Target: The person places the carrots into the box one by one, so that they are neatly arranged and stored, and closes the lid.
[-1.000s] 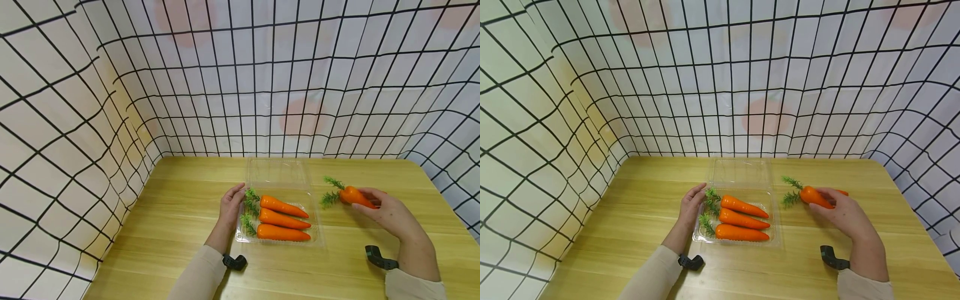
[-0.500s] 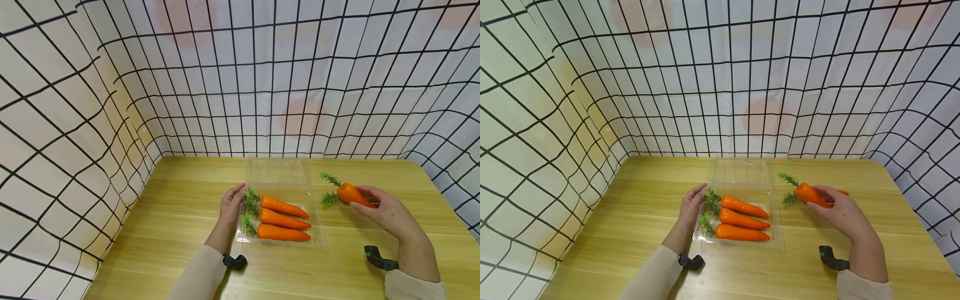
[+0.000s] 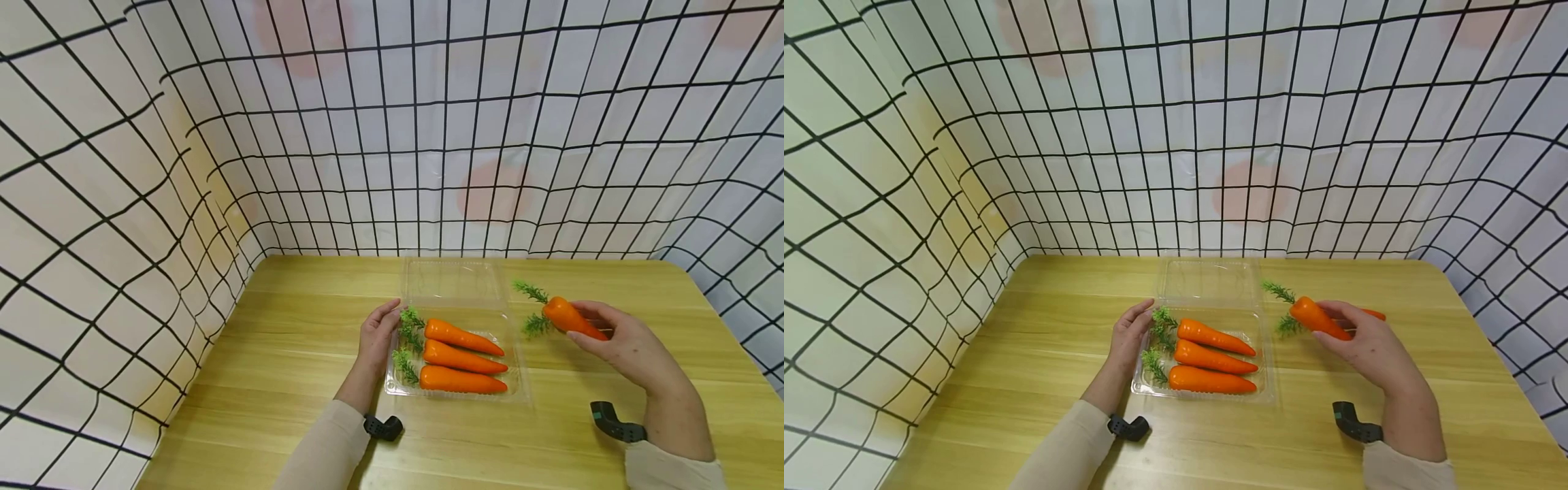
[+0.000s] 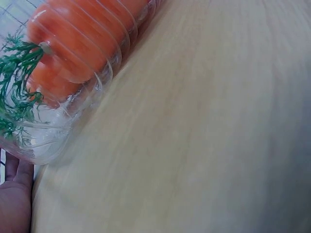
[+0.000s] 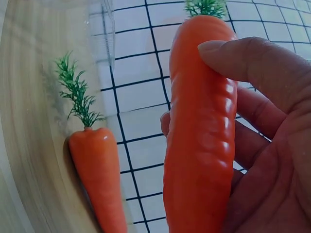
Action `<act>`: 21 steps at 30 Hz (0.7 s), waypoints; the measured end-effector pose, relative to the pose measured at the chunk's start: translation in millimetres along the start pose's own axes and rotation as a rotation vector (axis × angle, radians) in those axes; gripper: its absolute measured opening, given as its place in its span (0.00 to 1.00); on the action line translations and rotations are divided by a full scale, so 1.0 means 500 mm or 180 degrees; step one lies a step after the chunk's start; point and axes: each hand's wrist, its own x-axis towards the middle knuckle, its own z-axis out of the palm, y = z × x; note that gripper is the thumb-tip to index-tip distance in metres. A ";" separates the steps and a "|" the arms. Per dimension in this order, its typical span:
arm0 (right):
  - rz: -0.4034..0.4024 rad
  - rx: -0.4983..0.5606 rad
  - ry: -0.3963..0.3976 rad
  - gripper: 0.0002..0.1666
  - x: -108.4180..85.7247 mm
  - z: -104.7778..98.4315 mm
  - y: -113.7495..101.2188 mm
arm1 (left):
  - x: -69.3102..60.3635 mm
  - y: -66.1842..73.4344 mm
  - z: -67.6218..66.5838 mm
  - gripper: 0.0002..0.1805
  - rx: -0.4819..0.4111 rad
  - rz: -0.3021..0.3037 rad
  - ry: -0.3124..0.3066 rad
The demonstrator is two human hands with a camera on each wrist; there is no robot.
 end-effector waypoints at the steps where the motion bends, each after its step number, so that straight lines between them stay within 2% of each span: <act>1: -0.0014 -0.0006 0.0008 0.44 0.000 0.000 -0.001 | 0.000 0.001 0.001 0.21 0.0000 -0.0002 -0.0001; 21: -0.0328 0.0136 -0.0054 0.40 -0.002 0.017 -0.039 | 0.001 0.000 0.000 0.20 -0.0008 -0.0042 0.0000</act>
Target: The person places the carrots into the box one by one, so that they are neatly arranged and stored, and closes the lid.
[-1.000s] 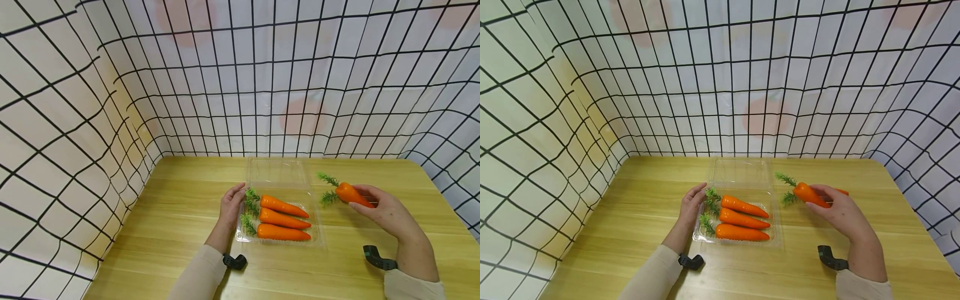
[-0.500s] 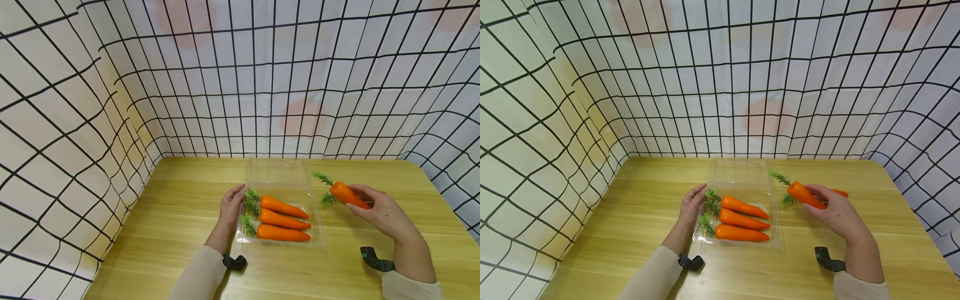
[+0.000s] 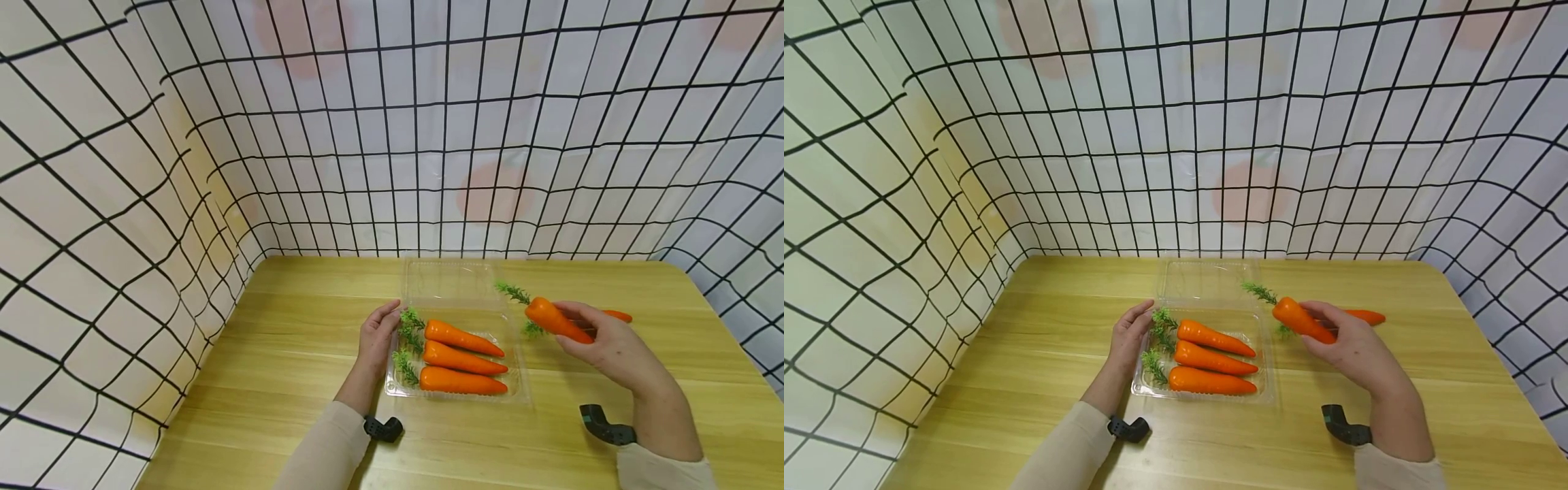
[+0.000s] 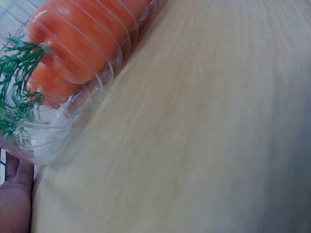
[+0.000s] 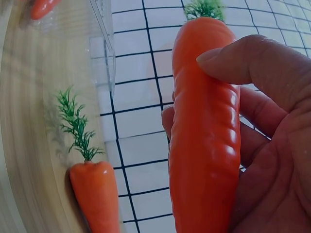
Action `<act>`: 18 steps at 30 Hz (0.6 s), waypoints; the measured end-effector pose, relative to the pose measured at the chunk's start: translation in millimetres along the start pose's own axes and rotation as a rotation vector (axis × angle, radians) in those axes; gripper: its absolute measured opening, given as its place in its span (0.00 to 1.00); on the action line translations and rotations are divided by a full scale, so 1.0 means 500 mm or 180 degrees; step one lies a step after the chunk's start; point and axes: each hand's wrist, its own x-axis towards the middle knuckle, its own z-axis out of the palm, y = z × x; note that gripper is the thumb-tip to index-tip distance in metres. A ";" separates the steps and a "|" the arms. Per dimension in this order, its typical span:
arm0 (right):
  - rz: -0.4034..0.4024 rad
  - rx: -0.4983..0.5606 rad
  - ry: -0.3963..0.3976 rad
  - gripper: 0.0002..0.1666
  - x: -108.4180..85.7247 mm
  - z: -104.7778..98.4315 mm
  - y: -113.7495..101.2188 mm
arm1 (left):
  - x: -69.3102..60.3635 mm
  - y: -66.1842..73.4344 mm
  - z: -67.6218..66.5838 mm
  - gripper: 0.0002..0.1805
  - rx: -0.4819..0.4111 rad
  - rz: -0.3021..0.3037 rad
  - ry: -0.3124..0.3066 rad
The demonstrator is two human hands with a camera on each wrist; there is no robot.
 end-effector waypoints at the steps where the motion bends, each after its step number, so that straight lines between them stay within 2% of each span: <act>1: -0.0015 0.0006 -0.0004 0.40 0.000 0.001 -0.002 | 0.000 0.000 0.000 0.21 0.0007 0.0000 -0.0006; 18: -0.0083 -0.0034 -0.0003 0.38 0.000 0.013 -0.025 | -0.001 0.000 0.000 0.21 -0.0019 -0.0001 0.0012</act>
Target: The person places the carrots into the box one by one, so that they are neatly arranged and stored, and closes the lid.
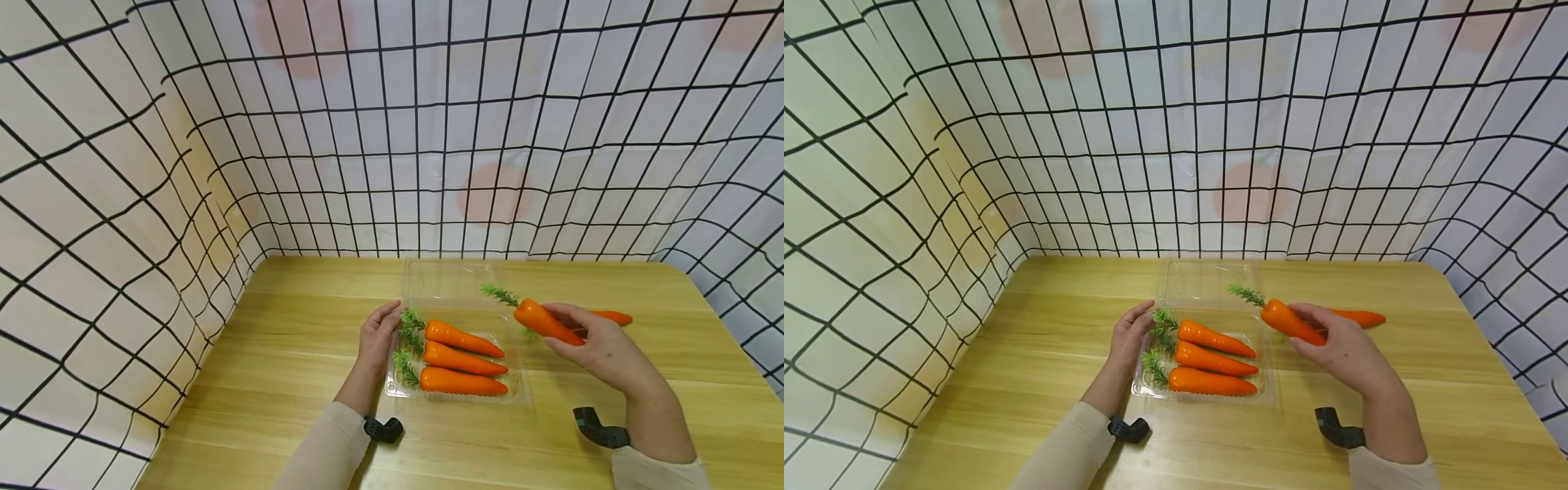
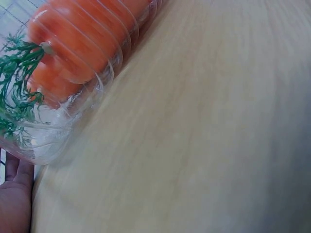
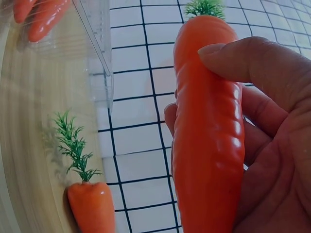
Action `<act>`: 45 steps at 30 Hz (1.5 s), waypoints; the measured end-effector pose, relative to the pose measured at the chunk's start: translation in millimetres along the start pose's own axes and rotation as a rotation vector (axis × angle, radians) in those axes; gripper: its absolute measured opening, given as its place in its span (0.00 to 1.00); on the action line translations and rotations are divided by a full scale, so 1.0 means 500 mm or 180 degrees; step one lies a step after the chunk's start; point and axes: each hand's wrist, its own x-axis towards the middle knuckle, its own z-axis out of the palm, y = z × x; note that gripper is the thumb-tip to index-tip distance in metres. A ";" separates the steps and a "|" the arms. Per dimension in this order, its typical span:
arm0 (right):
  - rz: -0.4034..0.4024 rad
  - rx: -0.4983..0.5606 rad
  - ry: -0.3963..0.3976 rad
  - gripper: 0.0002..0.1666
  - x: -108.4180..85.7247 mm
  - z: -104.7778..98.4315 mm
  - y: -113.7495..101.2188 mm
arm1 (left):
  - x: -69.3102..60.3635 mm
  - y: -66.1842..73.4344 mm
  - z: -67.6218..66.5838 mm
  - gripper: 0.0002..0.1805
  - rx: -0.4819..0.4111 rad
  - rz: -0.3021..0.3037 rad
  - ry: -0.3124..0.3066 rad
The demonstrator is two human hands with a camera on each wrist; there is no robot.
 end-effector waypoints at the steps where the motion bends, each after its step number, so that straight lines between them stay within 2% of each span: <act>1: -0.0001 -0.0013 0.0003 0.38 0.000 0.001 -0.001 | 0.000 0.000 0.000 0.21 -0.0001 0.0000 0.0006; 12: -0.0119 -0.0155 0.0021 0.35 -0.001 0.013 -0.030 | 0.003 -0.003 -0.001 0.21 0.0007 0.0006 0.0010; 28: -0.0252 -0.0050 -0.0083 0.33 -0.001 0.026 -0.051 | 0.001 -0.002 -0.001 0.20 0.0036 0.0023 -0.0022; 39: -0.0281 -0.0183 -0.0134 0.34 -0.002 0.035 -0.068 | 0.005 -0.002 -0.003 0.21 -0.0004 -0.0030 -0.0042; 45: -0.0348 -0.0132 -0.0128 0.33 -0.003 0.041 -0.075 | 0.003 -0.001 -0.001 0.22 -0.0020 -0.0010 -0.0051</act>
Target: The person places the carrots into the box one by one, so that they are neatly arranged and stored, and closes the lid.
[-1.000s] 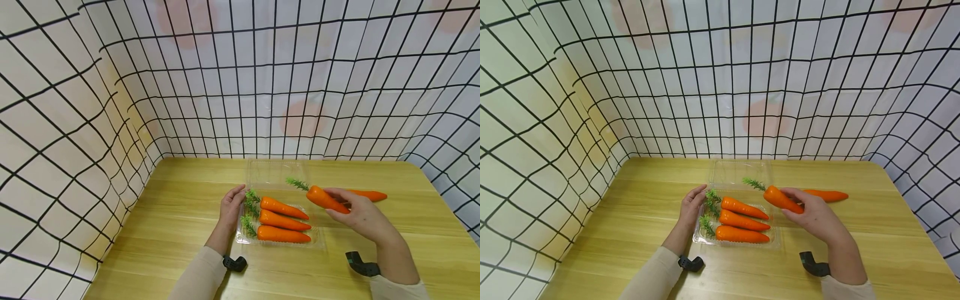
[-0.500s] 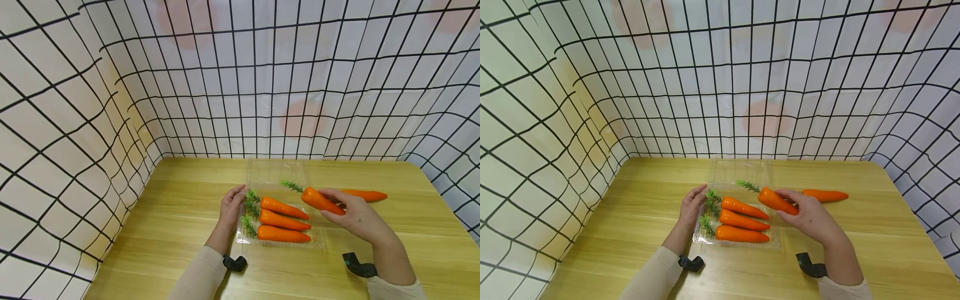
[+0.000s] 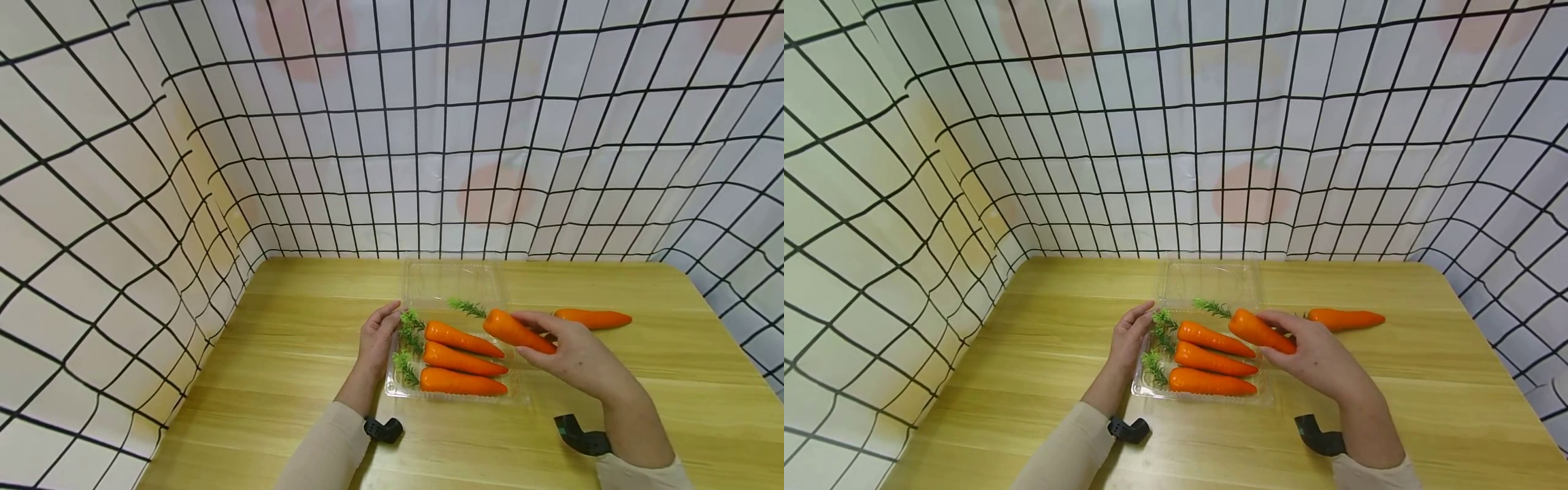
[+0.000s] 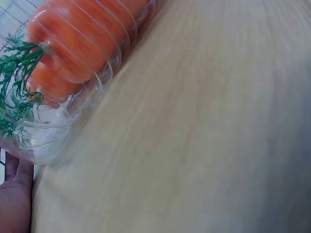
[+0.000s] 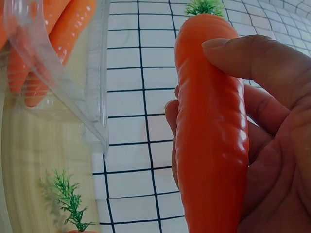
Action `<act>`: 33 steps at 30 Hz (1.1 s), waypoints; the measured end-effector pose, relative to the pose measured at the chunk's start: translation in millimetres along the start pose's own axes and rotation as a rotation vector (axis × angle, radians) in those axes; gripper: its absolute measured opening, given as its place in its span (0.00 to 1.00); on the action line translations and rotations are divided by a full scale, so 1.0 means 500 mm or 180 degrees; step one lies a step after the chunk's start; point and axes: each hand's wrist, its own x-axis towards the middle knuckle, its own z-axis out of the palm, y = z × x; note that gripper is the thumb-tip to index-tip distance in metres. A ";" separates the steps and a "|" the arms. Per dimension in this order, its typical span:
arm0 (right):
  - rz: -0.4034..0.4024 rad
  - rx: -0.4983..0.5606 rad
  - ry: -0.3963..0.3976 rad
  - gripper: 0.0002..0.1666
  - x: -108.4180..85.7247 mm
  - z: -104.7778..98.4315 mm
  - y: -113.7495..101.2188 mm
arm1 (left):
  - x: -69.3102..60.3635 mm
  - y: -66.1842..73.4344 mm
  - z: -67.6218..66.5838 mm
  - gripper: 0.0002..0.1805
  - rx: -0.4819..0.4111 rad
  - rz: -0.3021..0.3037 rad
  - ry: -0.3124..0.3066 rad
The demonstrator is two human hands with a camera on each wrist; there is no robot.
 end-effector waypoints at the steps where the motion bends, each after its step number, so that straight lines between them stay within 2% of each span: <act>1: -0.0012 0.0008 -0.0004 0.33 0.000 0.001 -0.001 | 0.000 0.001 0.001 0.21 0.0001 0.0014 -0.0001; 11: -0.0080 -0.0006 -0.0068 0.33 0.005 0.022 -0.014 | 0.000 -0.003 0.001 0.20 0.0055 0.0059 0.0081; 22: -0.0300 -0.0054 -0.0137 0.31 0.014 0.050 -0.031 | 0.002 -0.007 0.000 0.20 0.0086 0.0111 0.0079; 33: -0.0330 -0.0071 -0.0235 0.30 0.020 0.073 -0.046 | 0.001 -0.005 0.001 0.21 0.0077 0.0147 0.0047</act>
